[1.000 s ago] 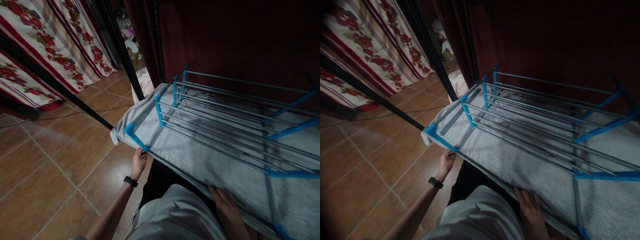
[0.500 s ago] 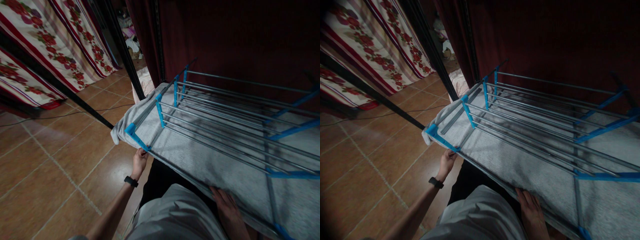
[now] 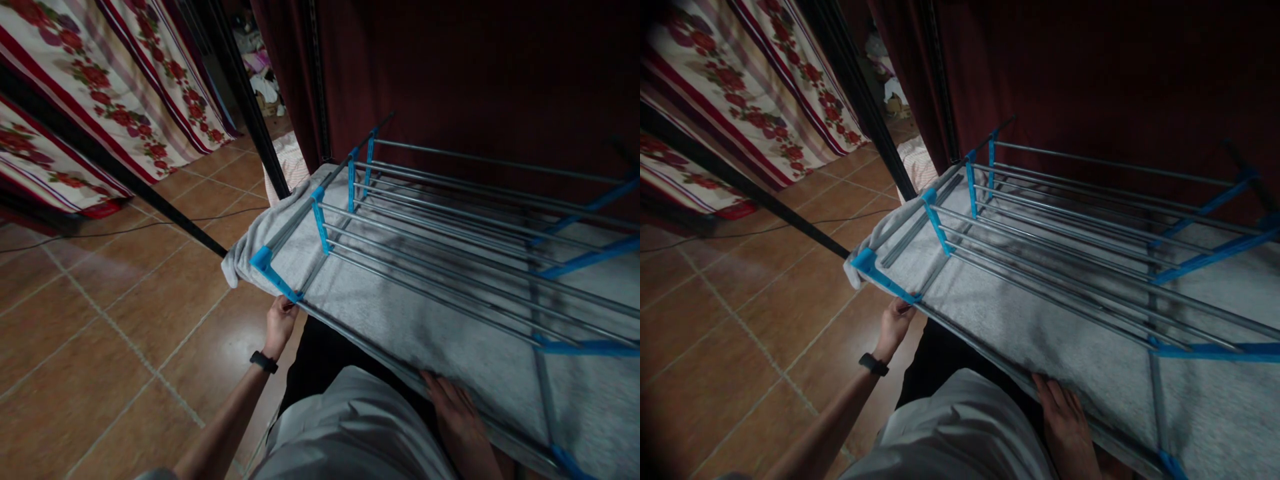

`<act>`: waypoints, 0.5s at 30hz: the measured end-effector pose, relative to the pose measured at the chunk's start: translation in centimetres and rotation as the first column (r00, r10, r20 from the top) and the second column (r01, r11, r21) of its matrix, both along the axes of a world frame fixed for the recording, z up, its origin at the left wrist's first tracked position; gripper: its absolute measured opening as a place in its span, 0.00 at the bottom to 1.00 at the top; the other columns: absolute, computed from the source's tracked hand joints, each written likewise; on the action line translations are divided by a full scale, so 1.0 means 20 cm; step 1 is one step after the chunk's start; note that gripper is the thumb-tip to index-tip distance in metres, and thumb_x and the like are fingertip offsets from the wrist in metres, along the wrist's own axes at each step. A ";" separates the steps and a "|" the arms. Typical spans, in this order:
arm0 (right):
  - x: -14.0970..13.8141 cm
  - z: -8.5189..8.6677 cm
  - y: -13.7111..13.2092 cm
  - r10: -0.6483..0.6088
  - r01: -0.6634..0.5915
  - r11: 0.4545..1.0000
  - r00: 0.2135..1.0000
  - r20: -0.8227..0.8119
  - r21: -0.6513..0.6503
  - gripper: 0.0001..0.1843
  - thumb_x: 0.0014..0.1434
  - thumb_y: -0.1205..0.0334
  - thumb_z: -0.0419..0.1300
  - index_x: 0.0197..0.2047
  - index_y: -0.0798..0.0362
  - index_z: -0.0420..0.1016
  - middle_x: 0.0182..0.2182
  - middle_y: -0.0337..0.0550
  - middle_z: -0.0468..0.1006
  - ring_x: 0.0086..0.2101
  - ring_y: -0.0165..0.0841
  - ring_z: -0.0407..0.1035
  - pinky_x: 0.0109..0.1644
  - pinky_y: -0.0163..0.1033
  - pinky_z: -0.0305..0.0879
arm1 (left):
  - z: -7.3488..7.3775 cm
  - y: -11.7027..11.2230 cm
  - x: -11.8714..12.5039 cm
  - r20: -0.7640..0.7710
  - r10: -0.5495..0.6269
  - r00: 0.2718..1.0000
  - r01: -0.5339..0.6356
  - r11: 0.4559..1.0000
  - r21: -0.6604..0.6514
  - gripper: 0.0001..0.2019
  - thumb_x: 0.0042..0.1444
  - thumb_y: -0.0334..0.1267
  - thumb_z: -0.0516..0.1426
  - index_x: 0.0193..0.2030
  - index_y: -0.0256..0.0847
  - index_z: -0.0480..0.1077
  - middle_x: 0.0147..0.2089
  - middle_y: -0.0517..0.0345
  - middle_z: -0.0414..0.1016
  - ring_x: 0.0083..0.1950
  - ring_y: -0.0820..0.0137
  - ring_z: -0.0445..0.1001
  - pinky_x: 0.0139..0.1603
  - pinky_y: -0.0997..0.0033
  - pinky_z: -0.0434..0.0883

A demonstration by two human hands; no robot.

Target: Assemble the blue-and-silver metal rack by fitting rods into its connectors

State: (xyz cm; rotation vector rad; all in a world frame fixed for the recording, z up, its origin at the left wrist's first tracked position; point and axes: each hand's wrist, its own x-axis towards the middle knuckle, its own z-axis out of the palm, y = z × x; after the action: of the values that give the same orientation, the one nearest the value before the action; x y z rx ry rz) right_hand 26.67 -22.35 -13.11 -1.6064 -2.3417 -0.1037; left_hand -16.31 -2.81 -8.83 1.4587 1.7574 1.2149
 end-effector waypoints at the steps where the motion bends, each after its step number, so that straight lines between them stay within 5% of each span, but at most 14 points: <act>1: 0.00 0.00 0.00 0.000 0.000 1.000 1.000 0.002 -0.003 0.38 0.64 0.74 0.46 0.75 0.49 0.51 0.48 0.45 0.80 0.45 0.39 0.74 0.53 0.46 0.66 | 0.00 0.00 0.00 0.002 0.009 1.000 -0.009 1.000 -0.005 0.13 0.52 0.39 0.60 0.42 0.40 0.79 0.41 0.51 0.80 0.42 0.62 0.80 0.46 0.62 0.78; 15: 0.01 0.02 0.02 0.020 -0.019 1.000 1.000 0.015 -0.020 0.37 0.64 0.73 0.48 0.75 0.47 0.53 0.52 0.45 0.79 0.48 0.39 0.75 0.55 0.44 0.67 | 0.02 -0.02 0.01 -0.058 -0.023 0.998 0.022 0.999 -0.024 0.12 0.53 0.39 0.59 0.43 0.39 0.78 0.43 0.49 0.81 0.44 0.61 0.80 0.48 0.61 0.78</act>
State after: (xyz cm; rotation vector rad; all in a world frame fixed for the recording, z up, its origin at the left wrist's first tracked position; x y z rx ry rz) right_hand 26.88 -21.96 -12.64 -1.5966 -2.3762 -0.0892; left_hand -16.09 -3.15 -8.37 1.5107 1.7830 1.1478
